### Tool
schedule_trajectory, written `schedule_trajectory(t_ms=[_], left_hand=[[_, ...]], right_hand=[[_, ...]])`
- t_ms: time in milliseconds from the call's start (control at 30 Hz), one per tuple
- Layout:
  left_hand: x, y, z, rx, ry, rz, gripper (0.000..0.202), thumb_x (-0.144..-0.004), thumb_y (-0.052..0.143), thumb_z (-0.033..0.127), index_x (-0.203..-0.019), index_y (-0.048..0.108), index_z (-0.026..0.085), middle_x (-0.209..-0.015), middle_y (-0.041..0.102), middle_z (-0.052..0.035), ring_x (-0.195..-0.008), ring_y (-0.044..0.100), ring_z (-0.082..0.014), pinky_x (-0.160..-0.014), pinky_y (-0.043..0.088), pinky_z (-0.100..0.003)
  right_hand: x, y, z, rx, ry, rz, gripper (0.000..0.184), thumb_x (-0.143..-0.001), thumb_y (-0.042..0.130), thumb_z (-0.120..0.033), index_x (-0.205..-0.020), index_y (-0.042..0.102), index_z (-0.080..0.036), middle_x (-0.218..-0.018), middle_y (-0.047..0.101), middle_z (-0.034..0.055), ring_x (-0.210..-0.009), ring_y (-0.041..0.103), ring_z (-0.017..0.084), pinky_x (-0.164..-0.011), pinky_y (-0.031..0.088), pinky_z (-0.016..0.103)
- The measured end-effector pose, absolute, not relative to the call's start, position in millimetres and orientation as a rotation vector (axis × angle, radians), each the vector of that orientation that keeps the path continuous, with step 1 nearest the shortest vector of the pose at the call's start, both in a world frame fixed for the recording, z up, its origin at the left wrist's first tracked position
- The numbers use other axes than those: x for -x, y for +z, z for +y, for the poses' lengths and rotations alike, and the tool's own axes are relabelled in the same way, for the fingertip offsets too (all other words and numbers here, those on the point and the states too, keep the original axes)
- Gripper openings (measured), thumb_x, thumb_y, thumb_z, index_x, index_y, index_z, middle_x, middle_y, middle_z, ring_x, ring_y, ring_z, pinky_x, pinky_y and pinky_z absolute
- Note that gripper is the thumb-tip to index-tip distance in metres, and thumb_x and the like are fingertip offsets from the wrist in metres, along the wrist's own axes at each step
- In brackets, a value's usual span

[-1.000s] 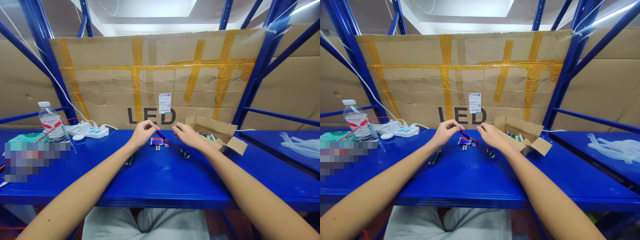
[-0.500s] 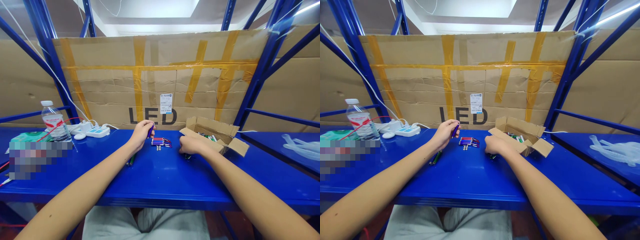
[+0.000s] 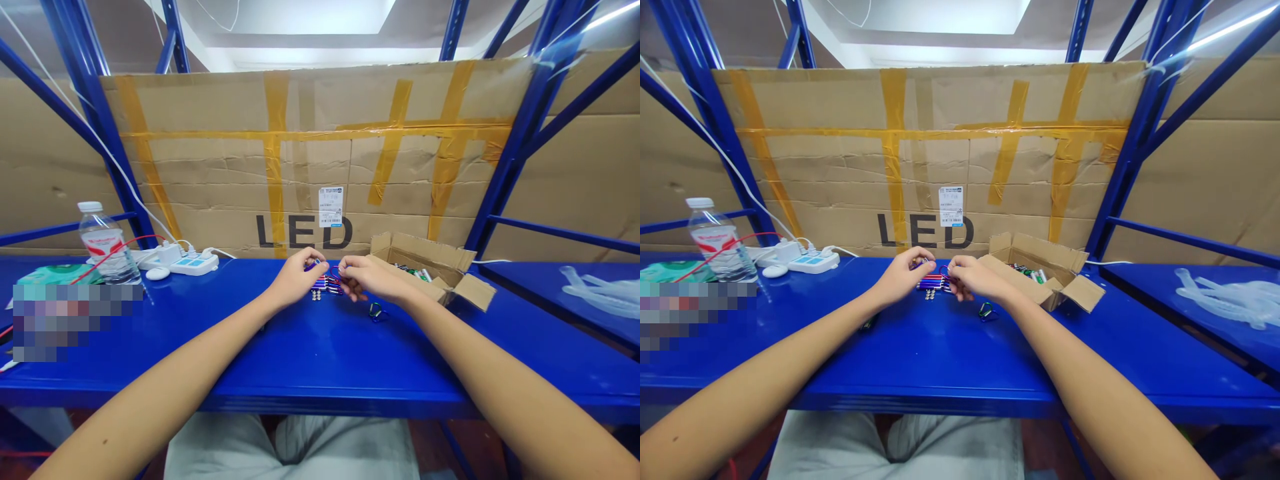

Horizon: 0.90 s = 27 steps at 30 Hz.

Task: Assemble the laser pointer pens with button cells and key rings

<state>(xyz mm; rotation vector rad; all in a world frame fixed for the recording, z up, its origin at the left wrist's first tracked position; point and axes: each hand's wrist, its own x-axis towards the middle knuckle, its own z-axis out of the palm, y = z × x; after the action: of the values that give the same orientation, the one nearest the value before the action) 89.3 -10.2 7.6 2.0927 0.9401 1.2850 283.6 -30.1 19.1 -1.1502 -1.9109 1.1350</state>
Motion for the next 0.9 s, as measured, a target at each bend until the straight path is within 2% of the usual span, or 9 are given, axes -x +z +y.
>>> schedule_trajectory(t_ms=[67,233,367,467,733,900], left_hand=[[-91.1,4.9,-13.7,-2.232,1.224,0.940,0.015,-0.082,0.062,0.029,-0.090,0.064,0.017,-0.076,0.062,0.0006,-0.070,0.053,-0.0129,-0.067,0.041,-0.026],[-92.1,3.3,-14.9,-2.356,1.134,0.978,0.013,-0.084,0.057,0.026,-0.080,0.064,0.016,-0.075,0.064,0.0002,-0.070,0.053,-0.0137,-0.067,0.040,-0.026],[-91.2,4.5,-13.5,-2.384,1.125,1.007,0.012,-0.085,0.058,0.026,-0.080,0.064,0.017,-0.074,0.065,0.0003,-0.069,0.054,-0.0136,-0.066,0.039,-0.026],[-90.6,4.4,-14.5,-2.421,1.114,1.005,0.012,-0.086,0.057,0.026,-0.080,0.063,0.017,-0.074,0.067,0.0004,-0.068,0.055,-0.0133,-0.065,0.039,-0.025],[-89.6,-0.2,-14.8,-2.472,1.075,0.903,0.015,-0.090,0.054,0.026,-0.079,0.060,0.019,-0.074,0.068,0.0000,-0.067,0.059,-0.0141,-0.066,0.041,-0.025],[-89.2,-2.2,-12.7,-2.448,1.065,0.898,0.011,-0.089,0.054,0.027,-0.082,0.059,0.020,-0.076,0.069,-0.0009,-0.071,0.062,-0.0161,-0.069,0.043,-0.027]], right_hand=[[-282.9,19.2,-31.4,1.080,1.174,-1.885,0.007,-0.084,0.051,-0.024,-0.079,0.046,-0.020,-0.059,0.057,-0.0019,-0.046,0.053,0.011,-0.038,0.032,0.020],[-278.9,13.9,-30.3,0.958,1.255,-1.760,0.018,-0.081,0.062,-0.031,-0.074,0.050,-0.018,-0.057,0.054,-0.0029,-0.044,0.047,0.008,-0.039,0.032,0.019],[-274.7,7.8,-26.1,0.901,1.347,-1.588,0.020,-0.077,0.065,-0.031,-0.071,0.052,-0.017,-0.059,0.058,0.0005,-0.048,0.053,0.010,-0.040,0.036,0.020],[-271.4,5.6,-25.7,0.903,1.346,-1.522,0.019,-0.074,0.066,-0.027,-0.067,0.051,-0.017,-0.057,0.058,0.0011,-0.046,0.053,0.010,-0.038,0.036,0.021],[-264.3,5.4,-29.9,1.084,0.983,-1.682,0.011,-0.072,0.053,-0.016,-0.067,0.045,-0.021,-0.042,0.047,-0.0074,-0.033,0.041,0.009,-0.034,0.029,0.021],[-264.9,1.0,-25.7,1.119,0.639,-1.859,0.009,-0.075,0.050,-0.019,-0.067,0.045,-0.020,-0.048,0.047,-0.0065,-0.045,0.044,0.010,-0.046,0.031,0.022]])
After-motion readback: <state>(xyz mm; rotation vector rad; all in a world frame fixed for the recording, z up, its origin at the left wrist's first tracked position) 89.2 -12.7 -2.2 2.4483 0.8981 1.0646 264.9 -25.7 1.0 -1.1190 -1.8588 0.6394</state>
